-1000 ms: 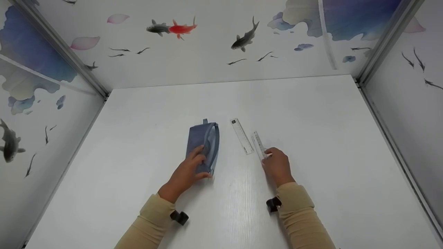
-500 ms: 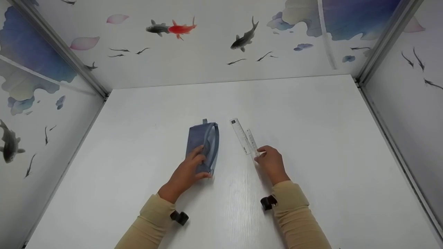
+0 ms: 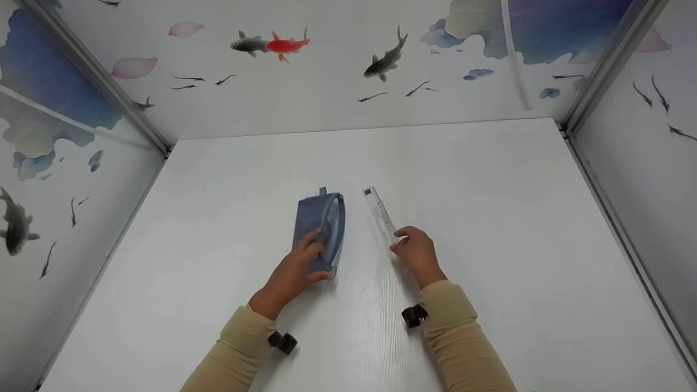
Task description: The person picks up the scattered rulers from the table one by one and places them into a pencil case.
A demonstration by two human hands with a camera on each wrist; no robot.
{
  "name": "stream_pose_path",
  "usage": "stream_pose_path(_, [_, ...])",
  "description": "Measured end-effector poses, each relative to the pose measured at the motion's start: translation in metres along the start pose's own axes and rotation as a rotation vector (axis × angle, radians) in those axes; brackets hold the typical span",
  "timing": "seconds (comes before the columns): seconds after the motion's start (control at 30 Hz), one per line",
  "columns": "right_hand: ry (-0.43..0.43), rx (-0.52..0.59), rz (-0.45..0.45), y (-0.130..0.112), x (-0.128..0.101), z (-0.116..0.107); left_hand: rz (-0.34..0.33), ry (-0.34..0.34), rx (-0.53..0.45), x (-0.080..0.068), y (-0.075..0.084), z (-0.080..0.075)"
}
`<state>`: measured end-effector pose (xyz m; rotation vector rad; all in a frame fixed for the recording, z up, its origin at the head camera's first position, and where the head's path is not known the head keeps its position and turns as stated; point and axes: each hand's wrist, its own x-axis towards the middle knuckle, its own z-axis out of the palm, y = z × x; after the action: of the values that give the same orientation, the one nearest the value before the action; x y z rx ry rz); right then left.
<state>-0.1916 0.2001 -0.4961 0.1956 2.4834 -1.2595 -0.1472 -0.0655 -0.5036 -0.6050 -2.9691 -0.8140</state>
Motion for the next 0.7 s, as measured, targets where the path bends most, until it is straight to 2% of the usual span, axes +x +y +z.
stream_pose_path(0.37, [-0.019,0.06,-0.023,-0.01,0.003,0.011,0.019,0.019,0.003,-0.001,-0.002,0.001])
stream_pose_path(0.7, [-0.039,0.112,-0.057,-0.017,0.004,0.022,0.004,0.023,0.001,-0.001,0.0,0.0])
